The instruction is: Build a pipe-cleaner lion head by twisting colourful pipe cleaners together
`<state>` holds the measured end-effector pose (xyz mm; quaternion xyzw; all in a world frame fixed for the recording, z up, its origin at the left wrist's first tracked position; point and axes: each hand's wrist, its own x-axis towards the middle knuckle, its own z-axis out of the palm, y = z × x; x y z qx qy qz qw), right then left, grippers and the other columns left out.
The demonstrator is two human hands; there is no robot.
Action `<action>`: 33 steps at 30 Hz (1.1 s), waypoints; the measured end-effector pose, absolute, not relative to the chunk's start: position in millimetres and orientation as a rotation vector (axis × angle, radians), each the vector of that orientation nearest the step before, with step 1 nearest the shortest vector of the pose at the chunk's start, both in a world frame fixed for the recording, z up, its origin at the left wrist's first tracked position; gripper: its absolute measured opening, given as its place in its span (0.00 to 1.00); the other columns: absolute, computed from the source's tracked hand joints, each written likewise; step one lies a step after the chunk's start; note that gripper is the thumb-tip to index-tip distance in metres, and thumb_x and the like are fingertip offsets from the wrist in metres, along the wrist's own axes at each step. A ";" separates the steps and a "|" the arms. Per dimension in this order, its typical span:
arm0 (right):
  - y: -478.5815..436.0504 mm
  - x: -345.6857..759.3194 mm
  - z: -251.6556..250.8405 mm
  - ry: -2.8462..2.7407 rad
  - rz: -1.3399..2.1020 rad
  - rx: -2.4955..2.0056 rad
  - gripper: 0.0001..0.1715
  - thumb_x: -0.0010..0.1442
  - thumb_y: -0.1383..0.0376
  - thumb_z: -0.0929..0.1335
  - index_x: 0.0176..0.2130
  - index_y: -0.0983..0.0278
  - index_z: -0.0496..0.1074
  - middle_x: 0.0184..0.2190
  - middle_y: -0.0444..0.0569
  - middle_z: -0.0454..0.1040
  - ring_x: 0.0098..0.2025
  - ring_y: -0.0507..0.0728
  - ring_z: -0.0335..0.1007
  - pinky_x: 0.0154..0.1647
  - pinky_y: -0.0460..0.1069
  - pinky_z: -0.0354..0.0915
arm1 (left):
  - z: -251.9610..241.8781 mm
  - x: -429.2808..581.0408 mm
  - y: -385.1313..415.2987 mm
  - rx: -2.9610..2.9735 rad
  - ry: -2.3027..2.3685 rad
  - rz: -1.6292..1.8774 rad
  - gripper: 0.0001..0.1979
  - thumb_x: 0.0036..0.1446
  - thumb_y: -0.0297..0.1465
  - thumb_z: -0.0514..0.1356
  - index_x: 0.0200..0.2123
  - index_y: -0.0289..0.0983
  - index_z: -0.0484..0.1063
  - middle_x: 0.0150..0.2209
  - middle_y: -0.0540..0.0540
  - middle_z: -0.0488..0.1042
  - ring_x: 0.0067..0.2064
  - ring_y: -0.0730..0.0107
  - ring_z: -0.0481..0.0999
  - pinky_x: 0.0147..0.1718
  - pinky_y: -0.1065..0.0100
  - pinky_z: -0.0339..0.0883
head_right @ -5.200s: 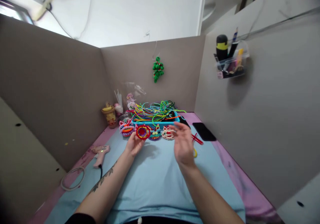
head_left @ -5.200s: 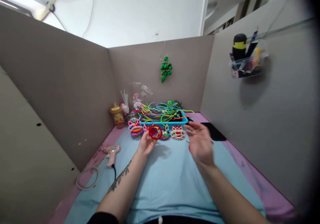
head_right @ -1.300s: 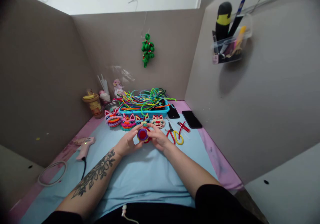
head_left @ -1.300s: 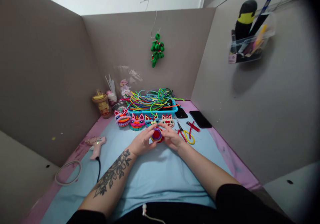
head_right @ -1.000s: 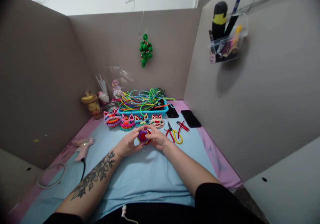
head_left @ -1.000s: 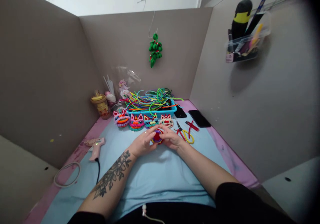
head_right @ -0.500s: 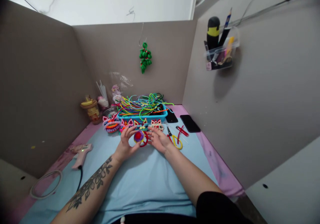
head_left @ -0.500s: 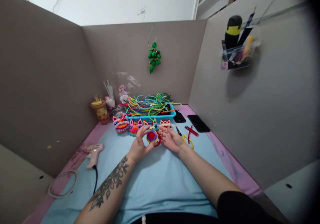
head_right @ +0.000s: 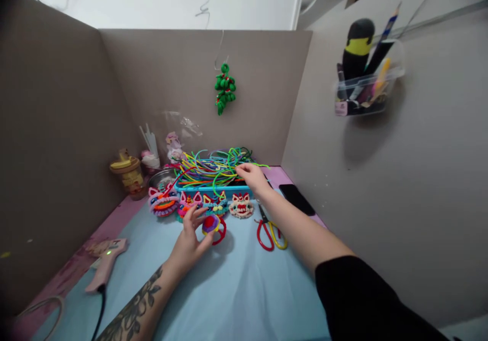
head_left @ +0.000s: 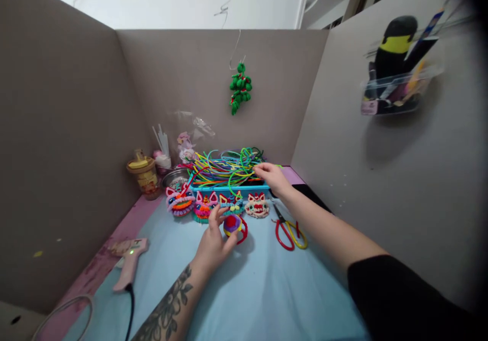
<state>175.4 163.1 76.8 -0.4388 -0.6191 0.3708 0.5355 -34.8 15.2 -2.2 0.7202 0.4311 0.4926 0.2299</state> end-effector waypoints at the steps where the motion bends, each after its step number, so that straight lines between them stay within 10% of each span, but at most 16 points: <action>1: 177.9 168.3 81.9 -1.526 0.846 -1.051 0.15 0.46 0.58 0.69 0.31 0.67 0.72 0.26 0.45 0.72 0.29 0.51 0.66 0.34 0.48 0.62 | -0.5 -34.2 14.2 1.993 1.182 1.358 0.38 0.53 0.28 0.58 0.60 0.42 0.38 0.56 0.34 0.60 0.52 0.60 0.69 0.48 0.53 0.66; 21: 310.4 45.0 74.9 -2.575 0.057 -1.302 0.14 0.52 0.66 0.66 0.41 0.63 0.73 0.39 0.52 0.75 0.41 0.59 0.69 0.37 0.47 0.61 | 5.4 -61.2 31.0 1.948 1.298 1.682 0.42 0.50 0.24 0.61 0.61 0.43 0.37 0.56 0.33 0.59 0.54 0.58 0.67 0.50 0.50 0.65; 33: 281.5 105.1 62.8 -2.814 0.556 -0.992 0.09 0.49 0.69 0.66 0.33 0.65 0.75 0.29 0.44 0.75 0.31 0.52 0.68 0.32 0.43 0.59 | 7.1 -58.2 26.2 1.816 1.302 1.689 0.40 0.51 0.25 0.60 0.61 0.43 0.39 0.55 0.34 0.61 0.53 0.57 0.69 0.48 0.50 0.68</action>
